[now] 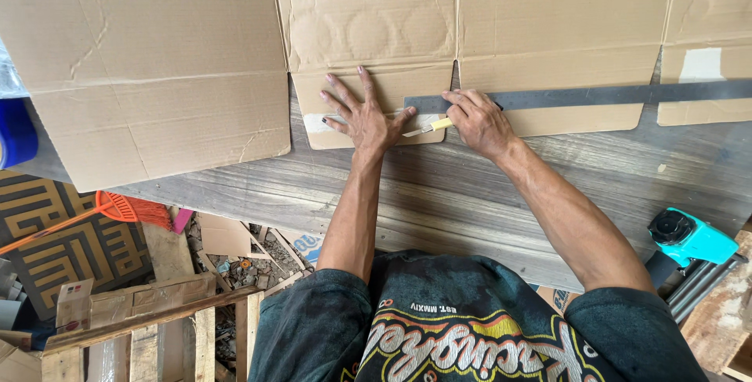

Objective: The person uses a metal ruler and a utility knife to cut straight lines on a large piece of cardboard laid on a workbench. They repeatedly position the ruler, score the cardboard, and fold the cut sections to separate them.

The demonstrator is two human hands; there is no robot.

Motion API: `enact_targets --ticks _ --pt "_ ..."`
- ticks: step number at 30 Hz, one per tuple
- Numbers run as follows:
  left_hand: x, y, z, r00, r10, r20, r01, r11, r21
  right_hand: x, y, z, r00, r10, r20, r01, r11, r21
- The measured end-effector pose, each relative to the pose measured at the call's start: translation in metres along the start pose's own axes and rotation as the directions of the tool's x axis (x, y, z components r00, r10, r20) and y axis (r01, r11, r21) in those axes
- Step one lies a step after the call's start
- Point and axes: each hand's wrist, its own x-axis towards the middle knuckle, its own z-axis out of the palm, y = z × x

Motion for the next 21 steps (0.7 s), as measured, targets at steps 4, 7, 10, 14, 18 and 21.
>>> enact_targets --ticks 4,7,10,14,18,21 --pt "0.003 -0.002 0.002 1.0 -0.002 0.024 0.001 1.0 0.028 -0.002 -0.003 0.001 1.0 0.018 0.002 -0.018 1.0 -0.009" --pt "0.008 -0.005 0.008 1.0 -0.004 0.024 0.004 1.0 0.023 -0.002 -0.002 0.003 0.999 0.035 -0.005 -0.035 0.999 0.006" --pt "0.009 -0.006 0.008 1.0 0.0 0.012 -0.001 1.0 0.029 0.0 -0.003 0.003 0.999 0.043 -0.005 -0.043 0.999 0.004" --pt "0.009 -0.004 0.007 1.0 0.0 0.009 0.0 0.999 0.037 0.004 -0.005 -0.003 0.998 0.059 0.013 -0.06 0.998 0.008" --pt "0.005 -0.002 0.002 1.0 -0.011 0.021 0.011 1.0 0.013 0.007 -0.005 -0.006 0.996 0.078 0.037 -0.079 0.996 0.042" --pt "0.007 -0.001 0.002 1.0 -0.027 0.011 0.027 1.0 -0.01 0.009 -0.006 -0.009 0.994 0.094 0.049 -0.097 0.993 0.072"
